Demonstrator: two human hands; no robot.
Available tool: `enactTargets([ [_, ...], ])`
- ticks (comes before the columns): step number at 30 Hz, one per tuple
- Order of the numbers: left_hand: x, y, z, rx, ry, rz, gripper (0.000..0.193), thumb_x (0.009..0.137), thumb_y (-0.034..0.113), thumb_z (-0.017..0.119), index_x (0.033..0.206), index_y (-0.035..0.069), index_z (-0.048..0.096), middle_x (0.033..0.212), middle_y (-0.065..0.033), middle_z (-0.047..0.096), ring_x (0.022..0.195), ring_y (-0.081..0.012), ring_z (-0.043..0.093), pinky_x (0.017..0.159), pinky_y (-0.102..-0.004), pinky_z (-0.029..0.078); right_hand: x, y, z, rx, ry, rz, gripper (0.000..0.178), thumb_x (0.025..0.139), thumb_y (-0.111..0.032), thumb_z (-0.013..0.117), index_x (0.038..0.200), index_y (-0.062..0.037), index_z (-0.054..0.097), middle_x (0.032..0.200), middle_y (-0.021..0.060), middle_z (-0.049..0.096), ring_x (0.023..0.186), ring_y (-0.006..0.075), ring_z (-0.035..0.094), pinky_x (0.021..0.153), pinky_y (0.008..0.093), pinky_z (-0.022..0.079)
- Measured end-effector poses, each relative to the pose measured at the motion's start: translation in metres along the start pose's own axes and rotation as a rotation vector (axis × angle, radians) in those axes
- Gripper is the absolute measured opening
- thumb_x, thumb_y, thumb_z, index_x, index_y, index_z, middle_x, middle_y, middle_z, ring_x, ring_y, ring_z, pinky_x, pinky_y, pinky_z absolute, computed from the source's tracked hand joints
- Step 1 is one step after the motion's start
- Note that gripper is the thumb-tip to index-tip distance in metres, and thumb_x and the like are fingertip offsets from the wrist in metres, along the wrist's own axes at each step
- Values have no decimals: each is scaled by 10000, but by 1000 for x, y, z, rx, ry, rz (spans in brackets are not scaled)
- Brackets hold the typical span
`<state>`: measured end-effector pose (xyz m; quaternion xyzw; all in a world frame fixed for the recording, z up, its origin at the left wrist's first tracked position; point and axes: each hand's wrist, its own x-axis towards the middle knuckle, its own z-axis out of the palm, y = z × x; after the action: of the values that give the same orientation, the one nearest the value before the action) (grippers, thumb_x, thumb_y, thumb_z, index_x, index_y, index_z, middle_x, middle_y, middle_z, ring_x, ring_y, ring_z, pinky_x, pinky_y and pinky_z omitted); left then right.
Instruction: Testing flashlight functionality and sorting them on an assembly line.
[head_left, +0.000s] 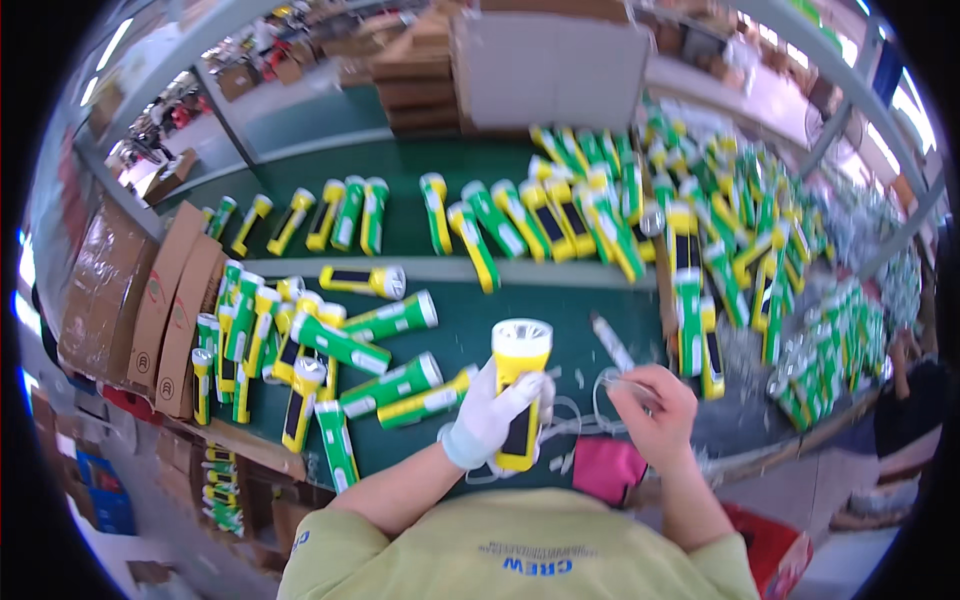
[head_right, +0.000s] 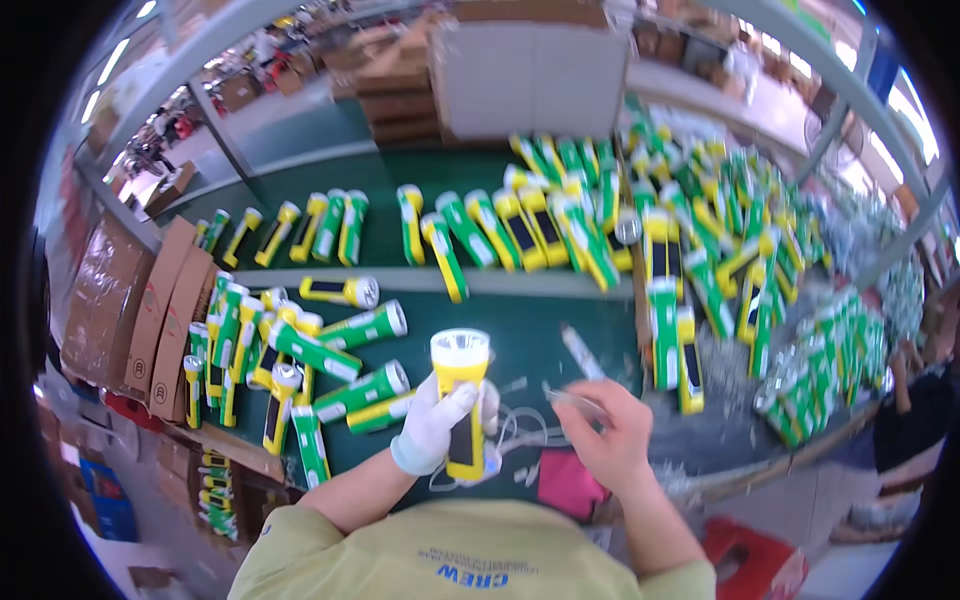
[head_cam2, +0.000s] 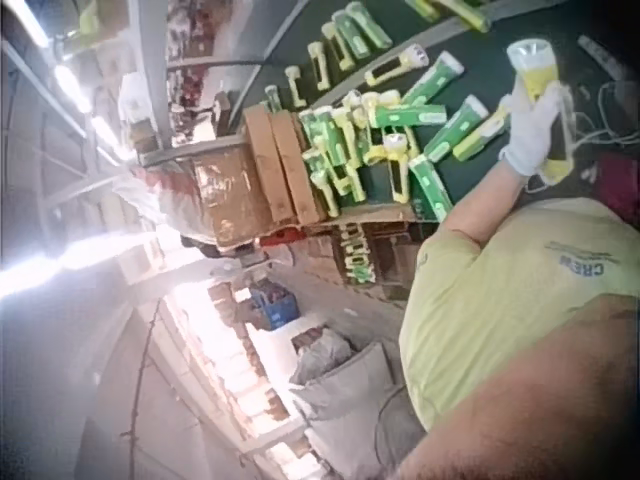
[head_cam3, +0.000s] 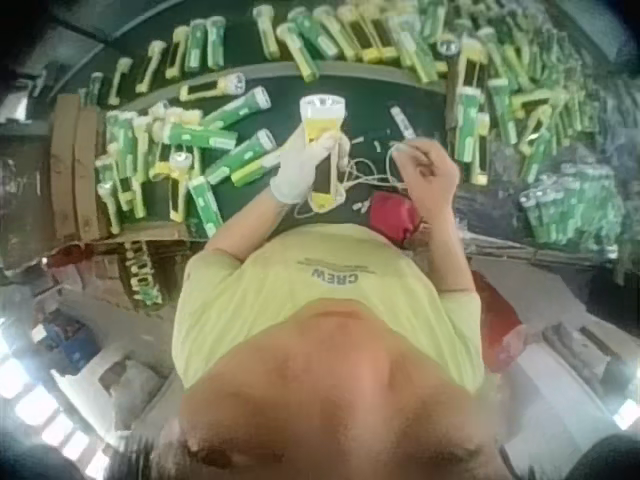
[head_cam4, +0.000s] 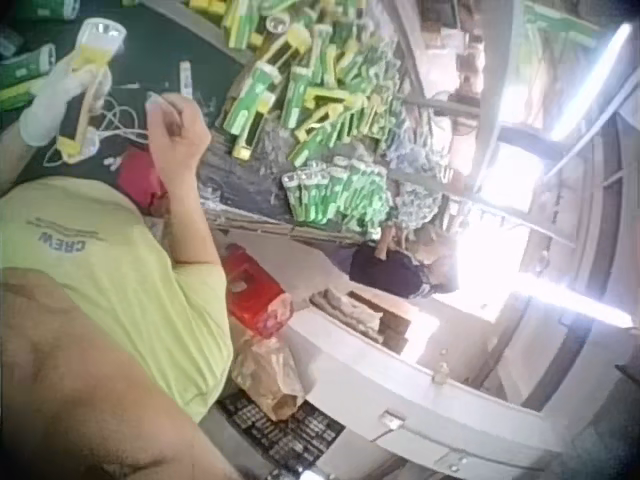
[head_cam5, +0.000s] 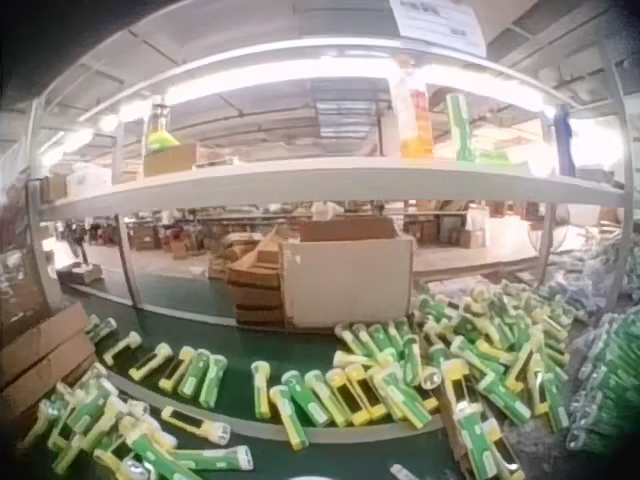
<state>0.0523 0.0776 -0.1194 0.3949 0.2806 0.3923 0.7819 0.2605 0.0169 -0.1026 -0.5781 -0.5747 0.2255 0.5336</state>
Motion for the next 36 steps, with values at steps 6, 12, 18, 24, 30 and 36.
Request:
enactTargets([
  [6,-17,-3,10,422,-603,-230,409,767,219,795,1072,61,573,868,-15,630,740,-93,602,676,-261,498,10,-31,-17,-295,-151,-777,456,582,-317,862,818,-80,553,741,53,569,585,205,573,474,302,433],
  [12,-16,6,23,538,-763,-2,541,764,235,781,1218,90,526,880,-41,653,812,-196,644,774,-321,514,12,-68,-18,-472,-496,-681,514,631,-369,784,990,-50,600,644,24,544,479,173,540,435,283,387],
  [18,0,-12,18,1097,-290,339,474,759,303,729,1148,118,533,828,-138,667,729,-361,653,636,-408,529,12,-35,6,-600,-254,-528,294,695,-303,708,842,-69,609,604,55,544,468,210,564,403,320,403],
  [24,4,1,18,12,-725,-243,557,894,543,581,1124,41,511,760,-95,594,615,-184,601,586,-274,478,23,-21,0,74,-338,-314,256,747,-88,615,990,-7,635,720,104,601,602,211,587,553,312,446],
  [30,7,-3,16,43,-207,-125,502,955,480,462,1130,12,502,701,-53,537,568,-123,520,524,-257,431,20,5,11,-25,-21,-148,198,825,24,605,1018,5,644,946,113,636,778,172,588,665,286,472],
  [36,21,-24,28,131,31,179,407,967,289,558,1264,32,450,1040,-48,592,878,-107,558,782,-265,478,-21,2,34,-45,-446,234,483,663,-197,845,1056,-6,640,861,92,687,750,154,644,699,301,520],
])
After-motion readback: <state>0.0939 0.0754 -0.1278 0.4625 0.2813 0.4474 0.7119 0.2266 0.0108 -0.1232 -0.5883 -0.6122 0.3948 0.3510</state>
